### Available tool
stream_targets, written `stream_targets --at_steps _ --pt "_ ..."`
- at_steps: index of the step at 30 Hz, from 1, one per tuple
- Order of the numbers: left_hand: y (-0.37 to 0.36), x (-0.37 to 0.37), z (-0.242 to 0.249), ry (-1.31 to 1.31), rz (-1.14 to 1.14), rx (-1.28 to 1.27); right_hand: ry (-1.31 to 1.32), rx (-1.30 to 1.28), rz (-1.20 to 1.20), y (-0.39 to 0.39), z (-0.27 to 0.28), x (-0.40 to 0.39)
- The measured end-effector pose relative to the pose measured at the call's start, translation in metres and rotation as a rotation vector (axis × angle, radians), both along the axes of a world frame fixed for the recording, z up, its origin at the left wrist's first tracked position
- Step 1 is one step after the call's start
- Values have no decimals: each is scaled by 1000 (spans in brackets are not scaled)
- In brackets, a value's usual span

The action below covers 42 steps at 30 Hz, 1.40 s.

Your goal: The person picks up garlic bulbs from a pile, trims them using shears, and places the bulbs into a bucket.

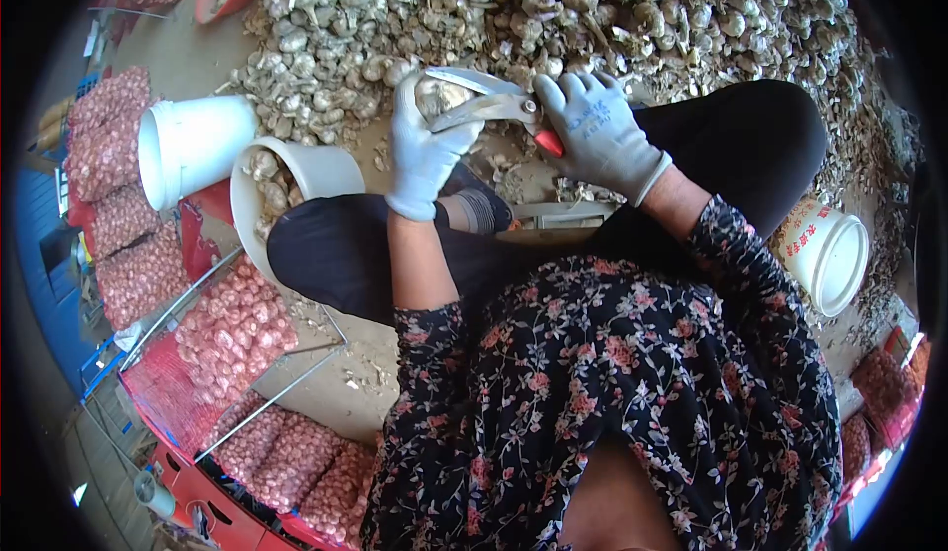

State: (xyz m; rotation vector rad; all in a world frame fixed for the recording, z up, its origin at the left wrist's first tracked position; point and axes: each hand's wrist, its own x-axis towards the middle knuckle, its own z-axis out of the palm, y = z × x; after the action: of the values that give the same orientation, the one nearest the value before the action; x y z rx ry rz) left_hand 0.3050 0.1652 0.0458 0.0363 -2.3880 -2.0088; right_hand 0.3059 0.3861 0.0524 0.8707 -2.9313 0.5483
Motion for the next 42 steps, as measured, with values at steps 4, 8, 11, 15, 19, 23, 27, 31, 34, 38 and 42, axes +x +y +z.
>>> stream_targets --at_steps 4,8,11,15,19,23,27,31,34,38,42 --pt "-16 -8 19 -9 -185 -67 36 107 42 -6 4 -4" --pt "-19 -3 16 -18 -242 -235 -72 258 84 -8 -1 6" --pt "-21 0 6 -20 -215 -146 -203 126 79 -7 -16 0" --pt "-13 7 2 -110 -65 172 -464 -98 -97 -8 -30 3" --pt "-19 13 -8 -85 33 562 -451 -106 -148 -7 -21 15" --pt "-20 11 -13 -9 34 180 -136 103 -94 -16 -2 13" --pt "-22 8 -22 -23 39 26 -260 148 -57 -28 -7 3" --pt "-16 15 -13 -93 131 864 -668 -289 -217 -28 -12 -1" --pt "-23 21 -18 -115 135 1179 -890 -489 -192 -27 -1 -1" --pt "-42 27 -26 -165 80 1374 -874 -548 -138 -33 -19 19" --pt "-78 31 41 93 685 607 -787 -474 -157 -28 -9 21"
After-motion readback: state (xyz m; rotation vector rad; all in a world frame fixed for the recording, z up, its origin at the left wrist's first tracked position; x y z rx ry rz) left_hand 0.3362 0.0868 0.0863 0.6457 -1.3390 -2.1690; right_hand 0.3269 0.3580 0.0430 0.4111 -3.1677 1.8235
